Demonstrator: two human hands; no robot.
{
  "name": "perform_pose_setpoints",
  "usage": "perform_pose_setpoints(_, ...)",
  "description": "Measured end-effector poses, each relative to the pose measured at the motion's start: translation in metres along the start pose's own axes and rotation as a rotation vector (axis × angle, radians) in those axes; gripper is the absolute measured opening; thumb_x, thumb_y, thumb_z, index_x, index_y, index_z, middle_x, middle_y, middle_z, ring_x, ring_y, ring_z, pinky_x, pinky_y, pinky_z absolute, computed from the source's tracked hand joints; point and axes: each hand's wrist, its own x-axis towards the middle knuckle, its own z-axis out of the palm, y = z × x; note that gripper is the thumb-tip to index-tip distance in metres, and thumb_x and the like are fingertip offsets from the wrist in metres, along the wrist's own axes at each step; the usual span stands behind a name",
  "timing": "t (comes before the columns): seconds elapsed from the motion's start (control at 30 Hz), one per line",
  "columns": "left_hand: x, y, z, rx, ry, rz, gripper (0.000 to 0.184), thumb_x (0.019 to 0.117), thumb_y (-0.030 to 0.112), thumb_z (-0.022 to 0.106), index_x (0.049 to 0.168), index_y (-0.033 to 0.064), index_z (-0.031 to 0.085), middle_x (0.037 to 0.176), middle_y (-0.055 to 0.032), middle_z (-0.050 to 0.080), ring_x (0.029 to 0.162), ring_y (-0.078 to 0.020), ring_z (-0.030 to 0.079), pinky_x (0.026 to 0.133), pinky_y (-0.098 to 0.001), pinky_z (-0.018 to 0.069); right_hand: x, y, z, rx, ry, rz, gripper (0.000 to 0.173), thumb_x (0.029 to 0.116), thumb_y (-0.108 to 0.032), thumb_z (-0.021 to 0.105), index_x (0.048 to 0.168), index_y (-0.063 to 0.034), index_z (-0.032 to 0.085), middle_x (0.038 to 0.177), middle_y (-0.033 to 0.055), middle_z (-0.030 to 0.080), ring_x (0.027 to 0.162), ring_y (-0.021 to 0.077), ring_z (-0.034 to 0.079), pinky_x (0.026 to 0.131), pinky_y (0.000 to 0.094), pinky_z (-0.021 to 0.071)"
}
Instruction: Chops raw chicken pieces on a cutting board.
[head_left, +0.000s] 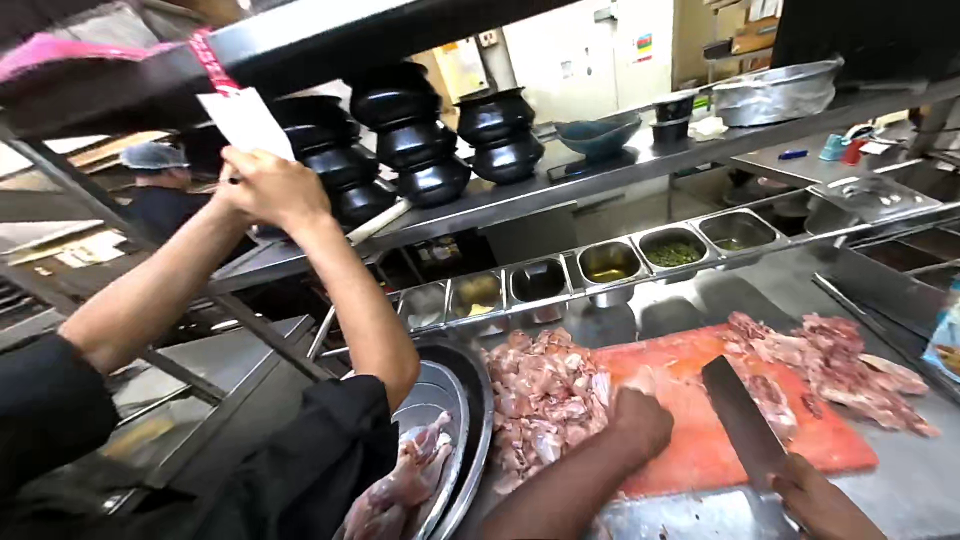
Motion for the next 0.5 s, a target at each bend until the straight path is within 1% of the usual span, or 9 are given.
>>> perform_pose_setpoints(0.07, 0.001, -0.006, 0.038, -0.058, 0.065, -0.012, 0.025, 0.1022, 0.014, 0.055, 0.114, -0.0008, 0.071, 0.124, -0.024, 0.067, 0.114, -0.0449, 0.064, 0.091, -0.0656, 0.0518, 0.002, 0.001, 0.0, 0.027, -0.003, -0.056, 0.05, 0.1025, -0.023, 0.054, 0.146, -0.0041, 0.04, 0.102, 0.0222, 0.066, 0.07, 0.0329, 0.069, 0.062, 0.0545, 0.0586)
perform_pose_setpoints(0.1, -0.001, -0.013, 0.049, -0.096, 0.117, -0.027, 0.027, 0.1034, 0.018, 0.054, 0.115, 0.0022, 0.072, 0.126, -0.0217, 0.067, 0.114, -0.0428, 0.065, 0.091, -0.0638, 0.0531, 0.004, -0.001, 0.001, 0.041, 0.001, -0.087, 0.049, 0.1029, -0.023, 0.053, 0.146, -0.0043, 0.04, 0.099, 0.0223, 0.066, 0.068, 0.0329, 0.068, 0.061, 0.0545, 0.0586)
perform_pose_setpoints(0.17, -0.01, -0.02, 0.062, -0.182, 0.196, -0.081, 0.033, 0.1073, 0.03, 0.049, 0.124, 0.0129, 0.072, 0.132, -0.0166, 0.065, 0.12, -0.0385, 0.064, 0.095, -0.0609, 0.0539, -0.006, -0.016, 0.0, 0.053, 0.042, -0.138, 0.05, 0.1059, -0.026, 0.053, 0.15, -0.006, 0.039, 0.092, 0.0224, 0.066, 0.064, 0.0327, 0.067, 0.06, 0.0541, 0.0581)
perform_pose_setpoints(0.23, -0.019, -0.023, 0.079, -0.217, 0.282, -0.147, 0.034, 0.1072, 0.031, 0.048, 0.132, 0.0259, 0.07, 0.134, -0.0091, 0.066, 0.119, -0.0317, 0.066, 0.095, -0.0554, 0.0567, -0.032, -0.046, -0.006, 0.007, 0.09, -0.137, 0.051, 0.1076, -0.028, 0.053, 0.151, -0.0063, 0.038, 0.095, 0.0218, 0.067, 0.072, 0.0333, 0.069, 0.068, 0.054, 0.0586)
perform_pose_setpoints(0.3, -0.025, -0.023, 0.095, -0.206, 0.398, -0.2, 0.034, 0.1051, 0.028, 0.051, 0.134, 0.0324, 0.069, 0.128, -0.0059, 0.07, 0.11, -0.028, 0.07, 0.088, -0.0509, 0.0594, -0.048, -0.072, -0.009, -0.066, 0.155, -0.146, 0.049, 0.1067, -0.026, 0.053, 0.151, -0.0084, 0.041, 0.098, 0.0209, 0.069, 0.082, 0.0358, 0.071, 0.076, 0.0568, 0.0578)
perform_pose_setpoints(0.37, -0.032, -0.023, 0.105, -0.226, 0.47, -0.236, 0.035, 0.1016, 0.023, 0.056, 0.132, 0.0322, 0.071, 0.122, -0.0074, 0.071, 0.105, -0.0281, 0.071, 0.086, -0.0496, 0.0598, -0.053, -0.089, 0.0, -0.146, 0.216, -0.212, 0.045, 0.1055, -0.026, 0.051, 0.147, -0.0098, 0.044, 0.092, 0.0184, 0.069, 0.084, 0.0366, 0.071, 0.076, 0.0579, 0.0577)
perform_pose_setpoints(0.4, -0.035, -0.024, 0.108, -0.239, 0.49, -0.253, 0.035, 0.1008, 0.022, 0.058, 0.131, 0.0317, 0.071, 0.121, -0.0074, 0.072, 0.104, -0.0279, 0.072, 0.085, -0.0494, 0.0599, -0.052, -0.093, 0.008, -0.198, 0.235, -0.253, 0.039, 0.1053, -0.026, 0.05, 0.14, -0.0086, 0.048, 0.089, 0.0174, 0.069, 0.083, 0.0372, 0.071, 0.075, 0.0583, 0.0573)
perform_pose_setpoints(0.43, -0.037, -0.024, 0.112, -0.251, 0.507, -0.262, 0.034, 0.1009, 0.023, 0.059, 0.13, 0.0315, 0.072, 0.12, -0.0069, 0.072, 0.103, -0.0274, 0.072, 0.084, -0.0488, 0.0601, -0.05, -0.094, 0.016, -0.254, 0.237, -0.279, 0.034, 0.1052, -0.027, 0.049, 0.135, -0.0089, 0.05, 0.086, 0.0161, 0.068, 0.082, 0.037, 0.071, 0.073, 0.0575, 0.0574)
perform_pose_setpoints(0.5, -0.036, -0.026, 0.125, -0.276, 0.565, -0.254, 0.03, 0.1017, 0.03, 0.058, 0.127, 0.0319, 0.074, 0.113, -0.0059, 0.073, 0.098, -0.0252, 0.072, 0.08, -0.047, 0.0604, -0.045, -0.095, 0.032, -0.347, 0.181, -0.281, 0.032, 0.1055, -0.028, 0.048, 0.133, -0.0118, 0.05, 0.084, 0.0142, 0.068, 0.081, 0.0358, 0.071, 0.072, 0.0556, 0.0572)
